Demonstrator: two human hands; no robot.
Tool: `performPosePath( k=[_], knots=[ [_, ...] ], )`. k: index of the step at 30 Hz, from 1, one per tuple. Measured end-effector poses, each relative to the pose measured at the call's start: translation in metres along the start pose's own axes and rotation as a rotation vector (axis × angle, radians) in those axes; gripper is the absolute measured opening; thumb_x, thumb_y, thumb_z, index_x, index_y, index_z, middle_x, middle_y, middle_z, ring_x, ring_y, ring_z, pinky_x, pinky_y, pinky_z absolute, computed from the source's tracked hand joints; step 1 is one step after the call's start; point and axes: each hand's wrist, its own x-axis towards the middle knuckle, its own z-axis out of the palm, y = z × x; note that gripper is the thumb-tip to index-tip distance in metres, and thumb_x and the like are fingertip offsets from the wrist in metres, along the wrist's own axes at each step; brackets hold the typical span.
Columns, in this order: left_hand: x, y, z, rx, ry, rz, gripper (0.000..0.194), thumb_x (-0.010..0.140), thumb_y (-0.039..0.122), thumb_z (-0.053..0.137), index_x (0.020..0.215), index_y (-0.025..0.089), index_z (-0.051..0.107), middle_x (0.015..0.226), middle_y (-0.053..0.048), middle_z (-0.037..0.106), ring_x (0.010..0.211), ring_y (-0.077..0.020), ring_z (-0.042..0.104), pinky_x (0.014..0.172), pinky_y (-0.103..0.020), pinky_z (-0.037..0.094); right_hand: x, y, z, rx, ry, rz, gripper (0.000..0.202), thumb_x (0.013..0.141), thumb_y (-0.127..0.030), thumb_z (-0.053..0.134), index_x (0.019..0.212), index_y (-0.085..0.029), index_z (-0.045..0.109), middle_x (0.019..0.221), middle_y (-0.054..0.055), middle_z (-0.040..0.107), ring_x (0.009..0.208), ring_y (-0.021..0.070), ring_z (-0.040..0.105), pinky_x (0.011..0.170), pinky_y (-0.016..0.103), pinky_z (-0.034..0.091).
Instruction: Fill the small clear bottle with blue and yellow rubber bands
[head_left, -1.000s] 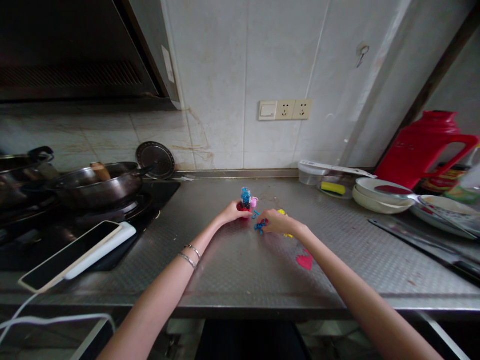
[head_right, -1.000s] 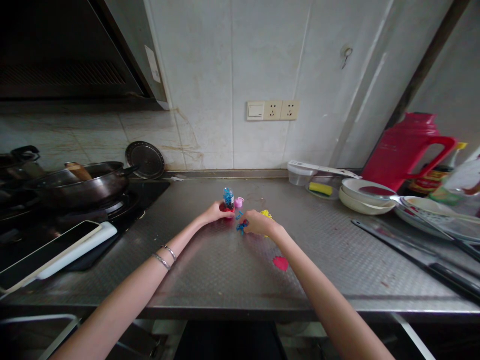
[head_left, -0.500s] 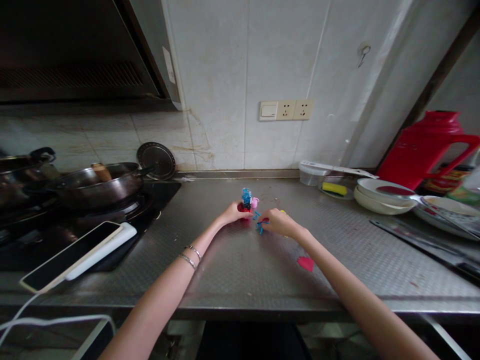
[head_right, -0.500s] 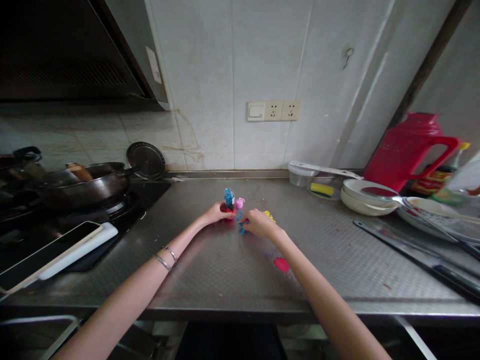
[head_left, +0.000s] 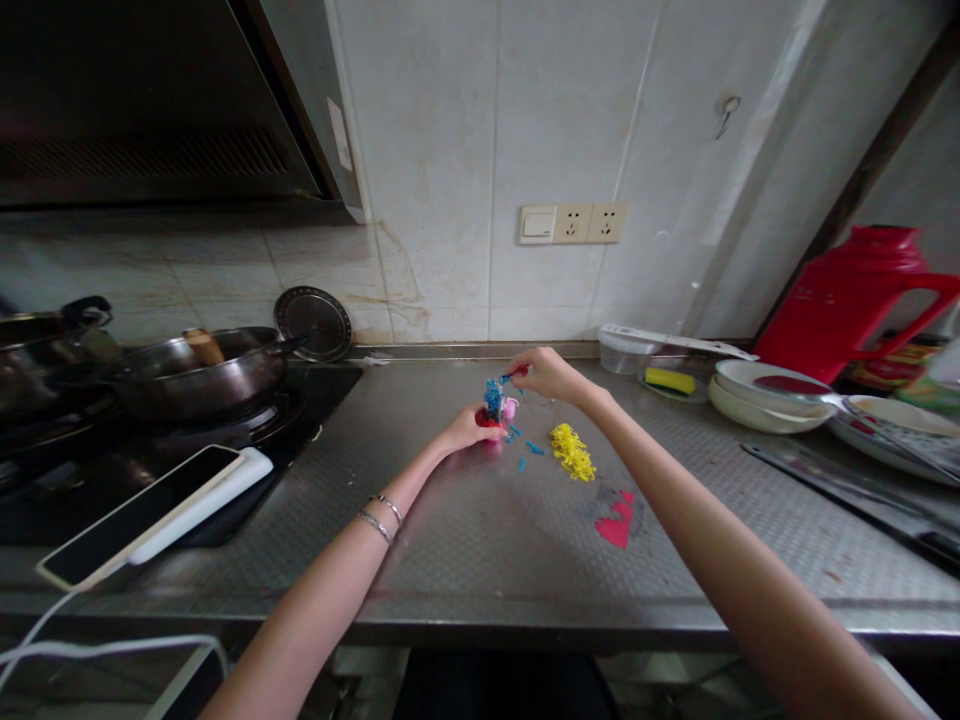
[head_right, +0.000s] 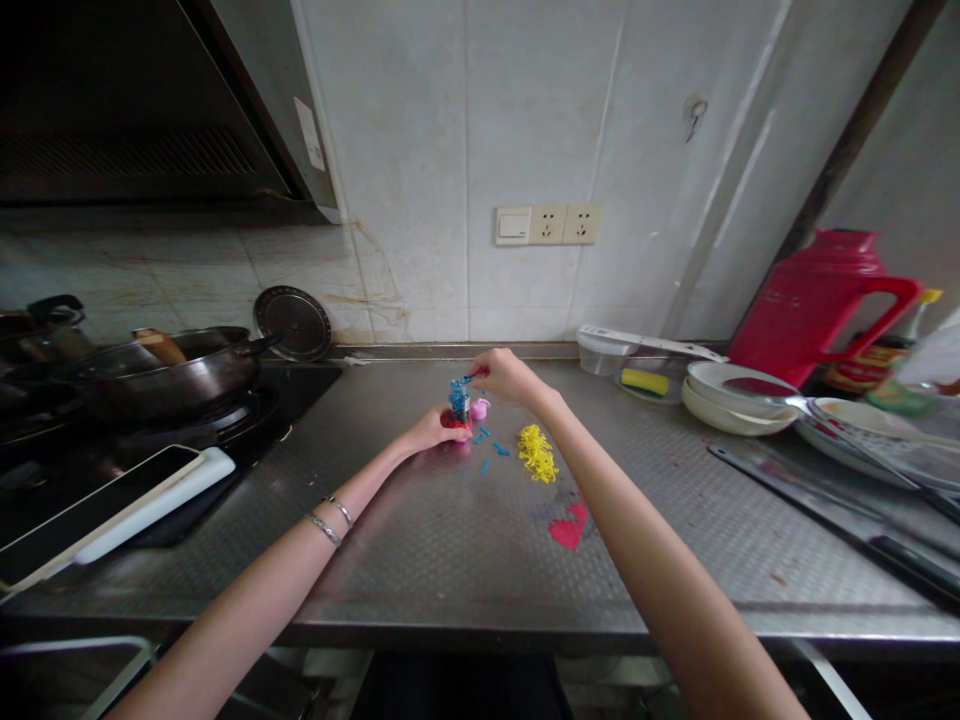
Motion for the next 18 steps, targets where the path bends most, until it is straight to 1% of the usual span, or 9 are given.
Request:
performPosePath(
  k=[5,9,11,14,18],
  knots=[
    [-0.001,0.001,0.0,0.007,0.004,0.0,0.039,0.06,0.028,0.069,0.094,0.011,0.06,0.09,-0.005,0.063,0.082,-0.016,0.056,0.081,-0.03,0.042,0.024,-0.008,0.002,-0.103,-0.133,-0.045,0.024,0.065,-0.017,0.056,0.086,-0.015,0.069,0.078,0.004,0.067,0.066,0.0113,0.056,0.059,0.019,0.039],
    [-0.001,0.001,-0.001,-0.015,-0.011,0.037,0.04,0.06,0.026,0.07,0.096,0.011,0.06,0.098,-0.007,0.062,0.089,-0.0174,0.055,0.085,-0.031,0.04,0.036,-0.011,0.004,-0.172,-0.247,-0.068,0.024,0.066,-0.016,0.056,0.086,-0.016,0.07,0.082,0.005,0.069,0.068,0.0125,0.059,0.058,0.018,0.04],
    [-0.001,0.002,0.0,-0.023,-0.01,0.032,0.041,0.06,0.025,0.07,0.097,0.011,0.06,0.1,-0.007,0.062,0.091,-0.0177,0.055,0.086,-0.031,0.039,0.04,-0.014,0.004,-0.205,-0.304,-0.085,0.025,0.067,-0.014,0.055,0.086,-0.016,0.071,0.082,0.005,0.07,0.068,0.0134,0.06,0.056,0.018,0.04],
    [-0.001,0.003,0.0,-0.019,0.002,0.0,0.041,0.059,0.025,0.071,0.096,0.011,0.06,0.097,-0.006,0.063,0.089,-0.0178,0.056,0.085,-0.031,0.04,0.044,-0.018,0.001,-0.259,-0.38,-0.098,0.026,0.068,-0.011,0.054,0.086,-0.016,0.071,0.083,0.004,0.07,0.072,0.0147,0.061,0.057,0.018,0.041],
    [-0.001,0.005,0.0,-0.019,0.002,-0.008,0.04,0.059,0.023,0.07,0.096,0.011,0.06,0.095,-0.005,0.064,0.087,-0.0175,0.056,0.084,-0.031,0.041,0.044,-0.025,0.001,-0.309,-0.426,-0.105,0.028,0.069,-0.008,0.05,0.086,-0.014,0.071,0.088,0.006,0.069,0.072,0.0157,0.061,0.057,0.02,0.041]
  ],
)
